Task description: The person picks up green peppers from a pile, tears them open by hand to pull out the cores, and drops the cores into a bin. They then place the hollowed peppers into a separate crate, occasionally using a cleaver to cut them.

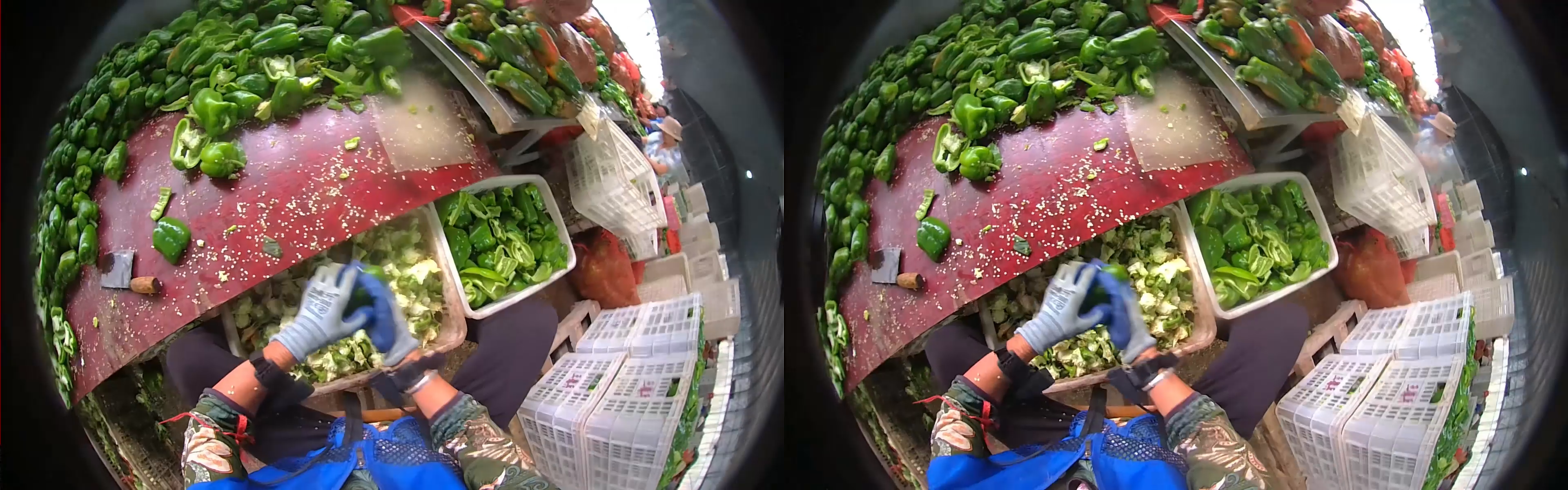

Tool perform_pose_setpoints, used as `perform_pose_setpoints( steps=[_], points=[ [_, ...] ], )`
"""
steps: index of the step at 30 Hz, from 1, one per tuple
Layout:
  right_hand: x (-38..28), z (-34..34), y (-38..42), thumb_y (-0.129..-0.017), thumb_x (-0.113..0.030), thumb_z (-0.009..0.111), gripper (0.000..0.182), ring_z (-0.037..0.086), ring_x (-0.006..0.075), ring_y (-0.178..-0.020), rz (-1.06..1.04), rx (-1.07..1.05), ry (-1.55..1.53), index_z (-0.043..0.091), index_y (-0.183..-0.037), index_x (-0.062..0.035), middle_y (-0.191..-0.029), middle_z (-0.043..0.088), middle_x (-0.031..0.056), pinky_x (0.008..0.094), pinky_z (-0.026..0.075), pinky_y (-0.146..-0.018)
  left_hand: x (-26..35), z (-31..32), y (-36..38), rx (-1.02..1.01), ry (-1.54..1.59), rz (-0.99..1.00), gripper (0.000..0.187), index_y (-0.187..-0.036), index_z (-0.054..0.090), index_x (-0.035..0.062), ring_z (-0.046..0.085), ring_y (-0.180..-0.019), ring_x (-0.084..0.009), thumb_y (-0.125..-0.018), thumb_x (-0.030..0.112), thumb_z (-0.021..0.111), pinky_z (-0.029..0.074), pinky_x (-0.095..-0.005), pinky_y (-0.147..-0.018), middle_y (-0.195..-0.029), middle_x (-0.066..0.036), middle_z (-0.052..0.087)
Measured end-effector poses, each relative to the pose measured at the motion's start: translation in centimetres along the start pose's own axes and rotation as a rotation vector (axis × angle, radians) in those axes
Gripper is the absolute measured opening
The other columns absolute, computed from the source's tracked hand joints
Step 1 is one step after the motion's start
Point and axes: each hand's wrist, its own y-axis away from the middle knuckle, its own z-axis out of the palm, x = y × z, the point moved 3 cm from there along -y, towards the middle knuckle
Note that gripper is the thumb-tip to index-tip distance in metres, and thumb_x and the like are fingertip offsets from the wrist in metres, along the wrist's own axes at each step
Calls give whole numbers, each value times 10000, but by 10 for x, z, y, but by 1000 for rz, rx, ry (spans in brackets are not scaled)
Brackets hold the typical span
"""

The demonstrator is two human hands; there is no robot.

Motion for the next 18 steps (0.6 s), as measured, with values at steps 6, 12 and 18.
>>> perform_pose_setpoints(
  steps=[6, 12, 18],
  points=[
    [-113, -254, -51, -855, -493, 679, 598, 570, 357, -1062, -2, 642, -523, 517, -1229, -55, -1223, 543, 198, 509, 545, -878, -3, -22, -5, 87, 312, 17, 508, -1261, 541, 33, 549, -1044, -349, -853, 281, 714, 466, -425, -896, -1137, -188, 558],
    [-163, -68, -167, -948, -188, 609, 371, 614, 196, -1018, -245, 269, 462, 537, -1292, -68, -1135, 608, 87, 339, 550, -824, -17, -39, -7, 133, 351, -107, 466, -1208, 581, 29, 577, -990, -345, -857, 310, 704, 482, -420, -861, -1072, -184, 589],
    [-68, -2, -322, -794, -180, 716, 356, 597, 386, -925, -543, -45, 1715, 598, -1119, -97, -1068, 593, 208, 475, 489, -818, -43, -62, -8, 195, 254, -232, 473, -1169, 583, 30, 559, -1037, -368, -866, 389, 639, 461, -460, -906, -1107, -195, 577]
  ],
)
